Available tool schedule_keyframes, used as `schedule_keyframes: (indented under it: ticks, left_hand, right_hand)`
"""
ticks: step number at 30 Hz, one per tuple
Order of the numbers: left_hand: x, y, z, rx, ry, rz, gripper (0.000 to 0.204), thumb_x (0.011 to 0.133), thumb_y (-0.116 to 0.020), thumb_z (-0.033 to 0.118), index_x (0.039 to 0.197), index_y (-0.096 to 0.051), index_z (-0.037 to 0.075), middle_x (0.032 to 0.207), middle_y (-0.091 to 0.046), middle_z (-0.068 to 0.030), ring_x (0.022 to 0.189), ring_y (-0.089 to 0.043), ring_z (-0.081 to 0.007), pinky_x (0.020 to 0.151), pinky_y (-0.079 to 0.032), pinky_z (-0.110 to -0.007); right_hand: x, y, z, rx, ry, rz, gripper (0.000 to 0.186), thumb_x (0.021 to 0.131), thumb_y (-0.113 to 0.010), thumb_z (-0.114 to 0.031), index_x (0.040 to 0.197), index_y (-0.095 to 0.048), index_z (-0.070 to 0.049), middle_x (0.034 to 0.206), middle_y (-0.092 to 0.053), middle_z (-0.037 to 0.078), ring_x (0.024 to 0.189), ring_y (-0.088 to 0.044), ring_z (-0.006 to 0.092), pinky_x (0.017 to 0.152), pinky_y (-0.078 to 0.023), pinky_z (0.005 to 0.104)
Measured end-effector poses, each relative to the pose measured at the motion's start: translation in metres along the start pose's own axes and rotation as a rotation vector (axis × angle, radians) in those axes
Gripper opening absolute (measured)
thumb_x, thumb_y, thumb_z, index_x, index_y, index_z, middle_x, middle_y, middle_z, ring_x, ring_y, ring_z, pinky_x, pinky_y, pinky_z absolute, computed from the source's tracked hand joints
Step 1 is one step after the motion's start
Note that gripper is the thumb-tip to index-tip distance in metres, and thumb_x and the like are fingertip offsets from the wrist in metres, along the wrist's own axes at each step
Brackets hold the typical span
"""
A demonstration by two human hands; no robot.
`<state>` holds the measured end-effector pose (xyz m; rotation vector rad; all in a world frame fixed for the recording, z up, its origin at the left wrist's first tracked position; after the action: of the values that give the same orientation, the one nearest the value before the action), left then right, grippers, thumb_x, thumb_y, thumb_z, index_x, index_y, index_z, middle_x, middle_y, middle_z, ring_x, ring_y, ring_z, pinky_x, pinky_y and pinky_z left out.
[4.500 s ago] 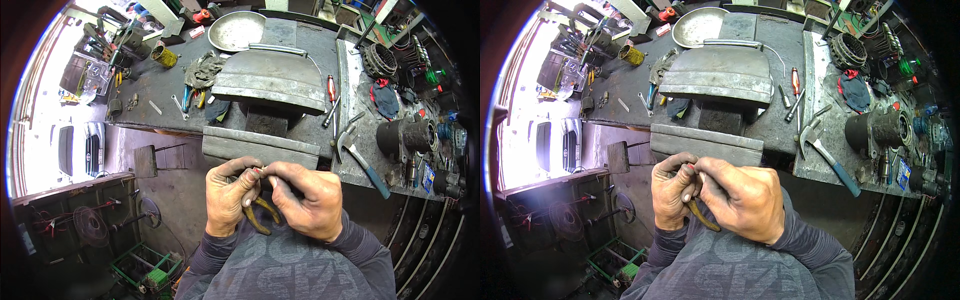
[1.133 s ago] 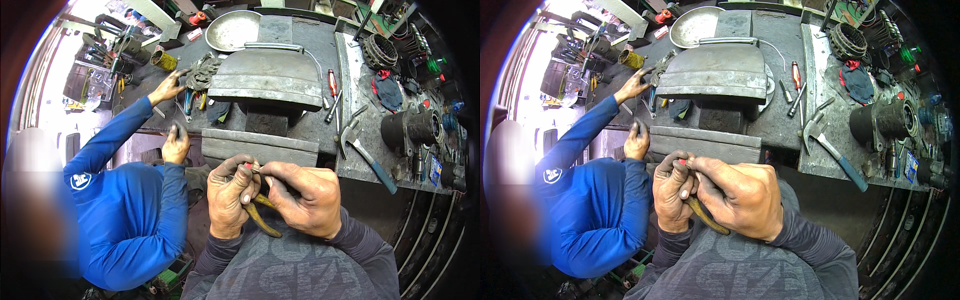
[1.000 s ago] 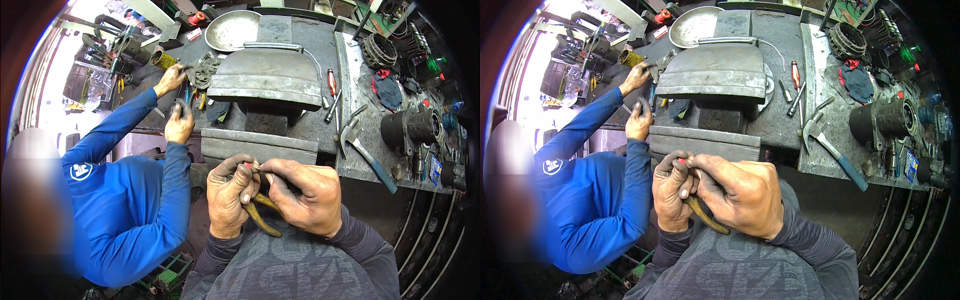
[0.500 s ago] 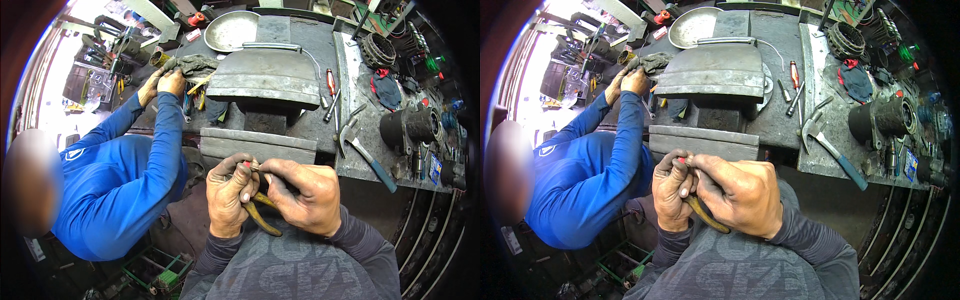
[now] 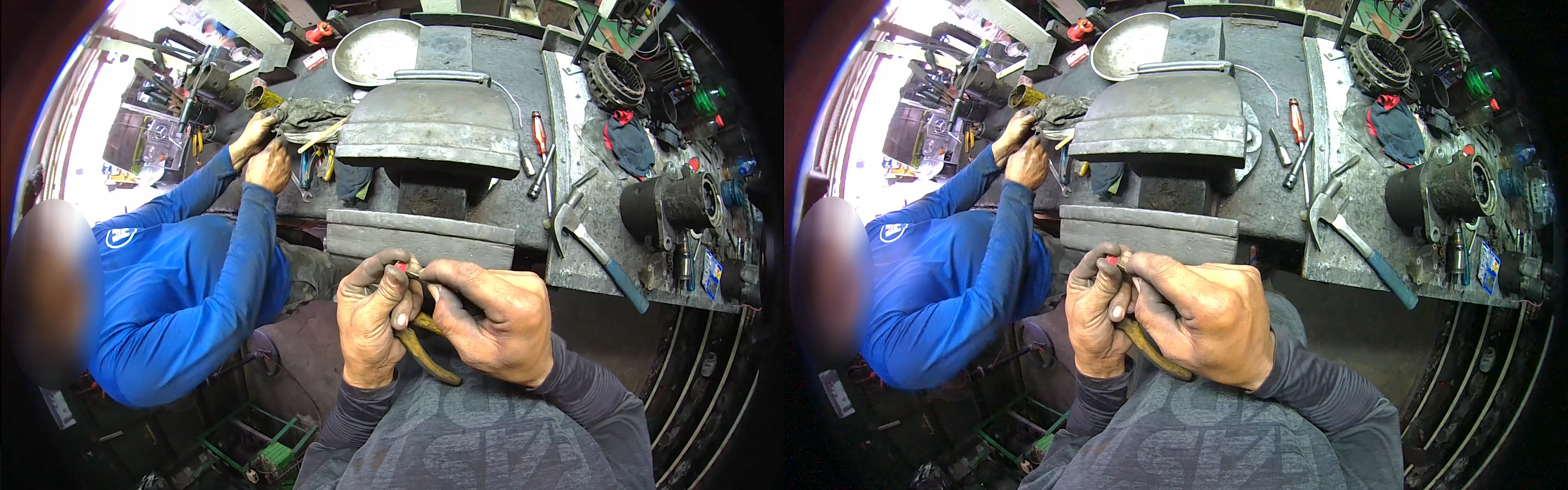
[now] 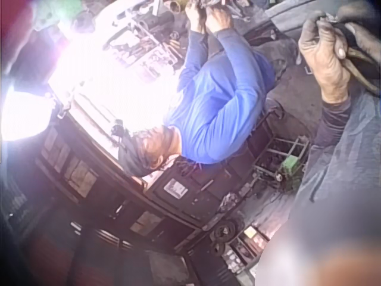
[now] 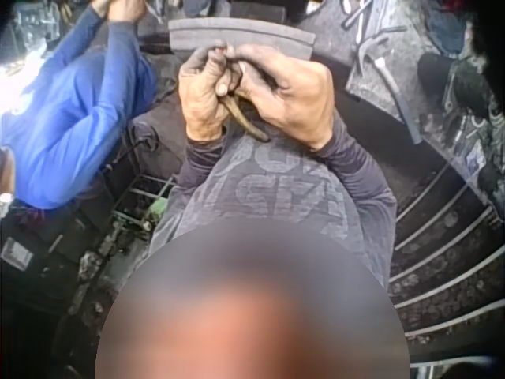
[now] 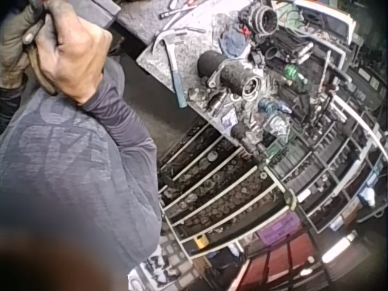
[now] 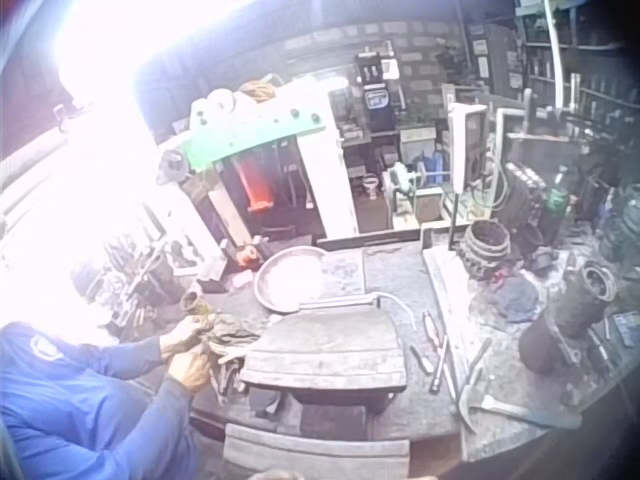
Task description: The person works on a car's electrical system under the hood. They connect wires to the battery and fuse box, then use a multimeter to test continuity and voltage at several points. The person also removes and reattaches a front grille panel.
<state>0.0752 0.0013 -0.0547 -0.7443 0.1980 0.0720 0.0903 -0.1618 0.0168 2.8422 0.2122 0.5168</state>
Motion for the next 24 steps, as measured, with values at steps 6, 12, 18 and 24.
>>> schedule_keyframes:
  ticks: [6,12,18,24]
  left_hand:
    - [-0.002,0.000,-0.001,0.005,-0.008,-0.001,0.024,0.102,-0.070,0.011,0.121,-0.072,-0.004,0.101,-0.077,-0.0146,0.053,-0.049,-0.0056,0.053,-0.040,-0.022]
    - [0.000,0.002,-0.001,0.008,-0.068,-0.046,0.021,0.106,-0.064,0.012,0.122,-0.071,0.000,0.110,-0.076,-0.0147,0.048,-0.045,-0.0006,0.051,-0.038,-0.020]
    - [-0.023,0.008,0.004,0.006,-0.079,0.078,0.022,0.104,-0.067,0.015,0.118,-0.070,-0.001,0.103,-0.072,-0.0134,0.046,-0.043,0.0004,0.050,-0.037,-0.020]
    - [-0.083,0.042,-0.001,-0.170,-0.179,0.275,0.012,0.102,-0.069,0.008,0.109,-0.070,-0.002,0.097,-0.071,-0.0110,0.051,-0.046,-0.0036,0.052,-0.040,-0.022]
  right_hand:
    - [0.002,0.000,0.001,0.007,-0.033,0.017,0.020,0.088,-0.073,0.000,0.108,-0.074,0.002,0.083,-0.075,0.014,0.066,-0.075,0.0212,0.059,-0.057,0.0299]
    - [0.006,0.031,0.008,0.025,0.003,0.060,0.021,0.089,-0.075,-0.003,0.110,-0.074,-0.001,0.091,-0.077,0.017,0.076,-0.078,0.0274,0.068,-0.060,0.0329]
    - [0.002,0.114,0.134,-0.221,-0.347,0.414,0.025,0.103,-0.061,-0.012,0.122,-0.069,0.003,0.085,-0.073,0.010,0.075,-0.064,0.0121,0.069,-0.050,0.0318]
    - [0.034,0.140,0.322,-0.680,-0.458,-0.011,0.040,0.098,-0.066,-0.023,0.129,-0.067,0.002,0.121,-0.073,0.026,0.115,-0.070,0.0405,0.100,-0.053,0.0464]
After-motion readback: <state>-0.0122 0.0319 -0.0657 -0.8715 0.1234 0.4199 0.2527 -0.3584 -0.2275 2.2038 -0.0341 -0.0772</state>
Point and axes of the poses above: each hand's wrist, its own x-axis towards the middle knuckle, its own y-axis out of the back of the hand, z = x × y, the point moved 6 cm from there along x, towards the middle knuckle
